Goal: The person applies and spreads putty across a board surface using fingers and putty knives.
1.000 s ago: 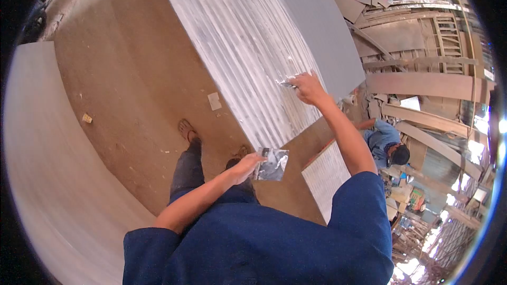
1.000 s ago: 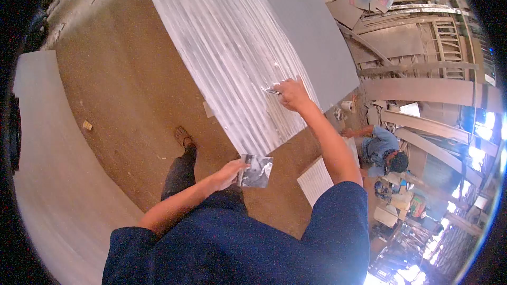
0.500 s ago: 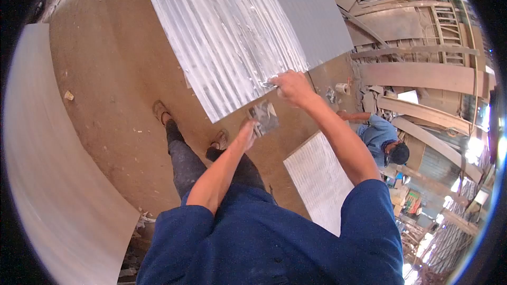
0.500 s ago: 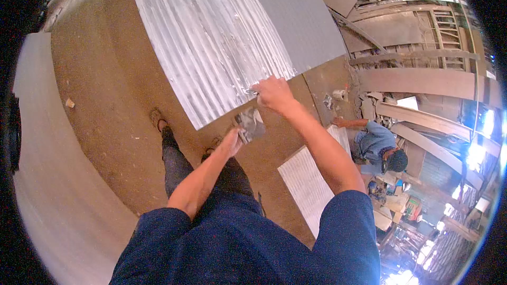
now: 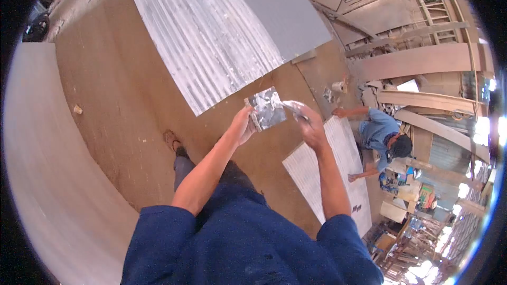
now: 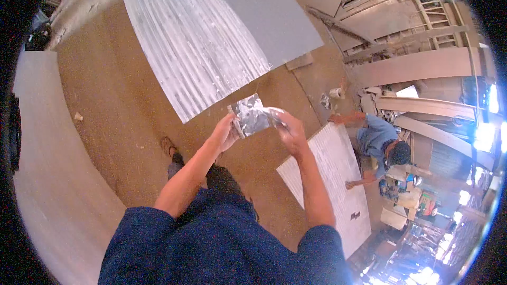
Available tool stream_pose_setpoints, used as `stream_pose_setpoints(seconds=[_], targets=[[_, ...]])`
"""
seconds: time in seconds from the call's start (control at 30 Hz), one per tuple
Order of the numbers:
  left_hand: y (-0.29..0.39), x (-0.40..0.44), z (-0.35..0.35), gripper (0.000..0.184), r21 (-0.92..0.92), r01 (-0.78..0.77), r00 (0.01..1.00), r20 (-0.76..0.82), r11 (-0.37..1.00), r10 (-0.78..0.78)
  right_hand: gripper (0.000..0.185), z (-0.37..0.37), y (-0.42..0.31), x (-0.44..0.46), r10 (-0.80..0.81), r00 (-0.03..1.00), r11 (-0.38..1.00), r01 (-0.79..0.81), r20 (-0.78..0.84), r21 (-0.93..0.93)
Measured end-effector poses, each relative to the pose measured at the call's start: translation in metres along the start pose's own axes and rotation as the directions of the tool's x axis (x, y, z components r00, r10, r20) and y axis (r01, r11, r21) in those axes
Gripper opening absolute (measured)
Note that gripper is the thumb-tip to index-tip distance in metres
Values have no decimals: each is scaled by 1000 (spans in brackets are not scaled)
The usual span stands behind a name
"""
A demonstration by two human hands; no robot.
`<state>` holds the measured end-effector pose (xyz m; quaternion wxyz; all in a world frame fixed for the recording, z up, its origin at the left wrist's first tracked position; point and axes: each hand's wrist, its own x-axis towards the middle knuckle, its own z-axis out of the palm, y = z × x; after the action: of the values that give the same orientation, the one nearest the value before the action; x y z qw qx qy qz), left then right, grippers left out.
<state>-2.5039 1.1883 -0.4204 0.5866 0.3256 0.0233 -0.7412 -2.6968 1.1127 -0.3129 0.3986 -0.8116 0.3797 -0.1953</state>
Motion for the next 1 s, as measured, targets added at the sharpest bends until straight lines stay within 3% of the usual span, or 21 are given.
stream_pose_setpoints(seconds=[0.1, 0.17, 0.2, 0.3, 0.57, 0.67, 0.73, 0.8, 0.87, 1.0], targets=[[21, -36, 45, 28, 19, 1, 999, 52, 1000, -2, 30, -23, -40, -29, -36, 986, 988, 59, -161, 143], [36, -59, 83, 28, 19, -28, 999, 33, 999, 27, 31, -31, -60, -39, -133, 933, 933, 232, -335, 274], [45, -72, 102, 28, 27, -60, 997, 51, 998, 59, 31, -34, -70, -39, -169, 924, 927, 268, -342, 264], [63, -101, 140, 26, 168, -58, 997, -34, 984, 64, 28, -32, -84, -28, -394, 716, 839, 536, -576, 92], [73, -108, 150, 20, 100, -332, 942, 89, 938, 324, 33, -19, -99, 3, -557, 608, 746, 666, -566, -18], [68, -110, 145, 19, 68, -366, 931, 34, 928, 364, 34, -15, -98, 9, -523, 661, 793, 608, -538, -24], [64, -110, 142, 29, 83, -450, 889, -54, 889, 455, 37, -14, -96, 12, -510, 705, 817, 577, -493, -19], [64, -109, 132, 27, 119, -484, 871, -34, 867, 491, 38, -12, -93, 14, -461, 741, 848, 531, -487, 5], [62, -101, 118, 25, 23, -524, 851, -28, 852, 524, 38, -13, -98, 11, -434, 786, 878, 478, -440, -11], [72, -105, 106, 23, 30, -524, 849, -57, 851, 525, 39, -3, -87, 18, -429, 786, 871, 490, -444, 26]])
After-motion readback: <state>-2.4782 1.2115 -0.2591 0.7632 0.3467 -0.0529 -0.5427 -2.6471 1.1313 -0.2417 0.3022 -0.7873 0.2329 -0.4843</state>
